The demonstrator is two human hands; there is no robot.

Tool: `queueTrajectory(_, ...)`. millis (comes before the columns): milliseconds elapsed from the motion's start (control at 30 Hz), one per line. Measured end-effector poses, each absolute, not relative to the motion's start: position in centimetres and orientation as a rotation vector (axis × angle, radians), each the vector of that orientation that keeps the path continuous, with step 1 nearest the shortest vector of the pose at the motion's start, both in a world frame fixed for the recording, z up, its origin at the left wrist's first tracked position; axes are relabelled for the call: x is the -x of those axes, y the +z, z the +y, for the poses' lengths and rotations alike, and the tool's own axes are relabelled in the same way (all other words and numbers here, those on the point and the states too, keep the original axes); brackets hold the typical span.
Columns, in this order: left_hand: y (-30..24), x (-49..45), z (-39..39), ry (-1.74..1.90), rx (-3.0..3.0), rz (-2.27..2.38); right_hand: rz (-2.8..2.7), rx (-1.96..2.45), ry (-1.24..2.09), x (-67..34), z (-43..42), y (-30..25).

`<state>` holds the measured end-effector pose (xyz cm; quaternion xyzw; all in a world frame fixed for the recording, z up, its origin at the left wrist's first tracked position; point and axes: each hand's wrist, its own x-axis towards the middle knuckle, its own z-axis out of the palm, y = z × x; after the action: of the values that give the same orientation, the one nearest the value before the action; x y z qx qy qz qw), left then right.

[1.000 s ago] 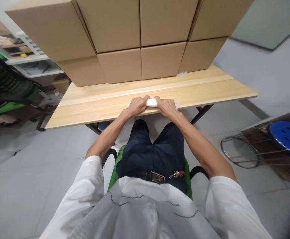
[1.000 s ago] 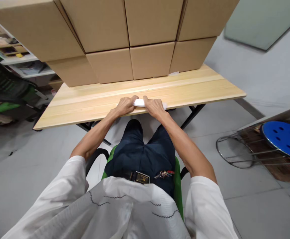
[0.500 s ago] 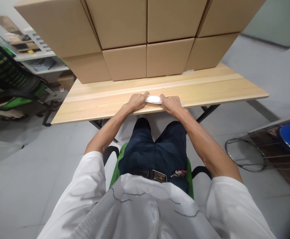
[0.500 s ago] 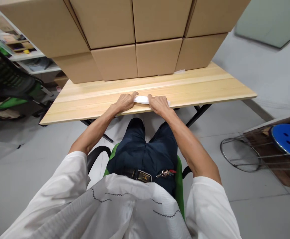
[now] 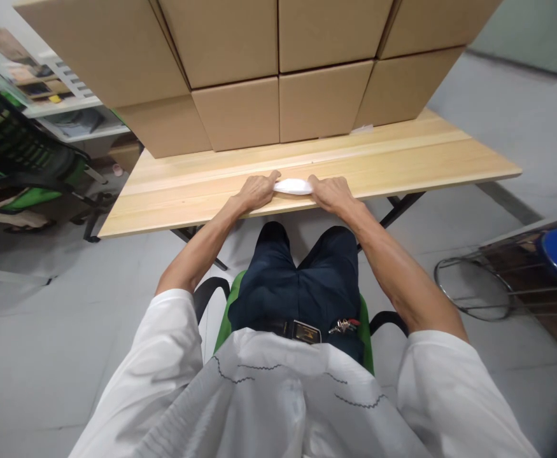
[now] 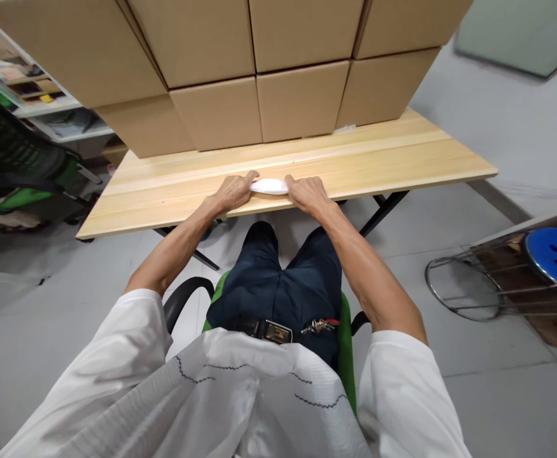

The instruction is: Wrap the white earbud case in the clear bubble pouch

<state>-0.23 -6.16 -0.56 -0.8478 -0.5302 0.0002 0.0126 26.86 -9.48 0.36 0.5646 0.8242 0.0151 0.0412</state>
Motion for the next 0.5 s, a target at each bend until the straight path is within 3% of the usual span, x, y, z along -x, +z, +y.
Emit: queueTrajectory(500, -0.4, 0.8, -6.6, 0.008, 2.586, -1.686, 2.541, -1.773, 0.045, -27.0, -8.4, -0.6)
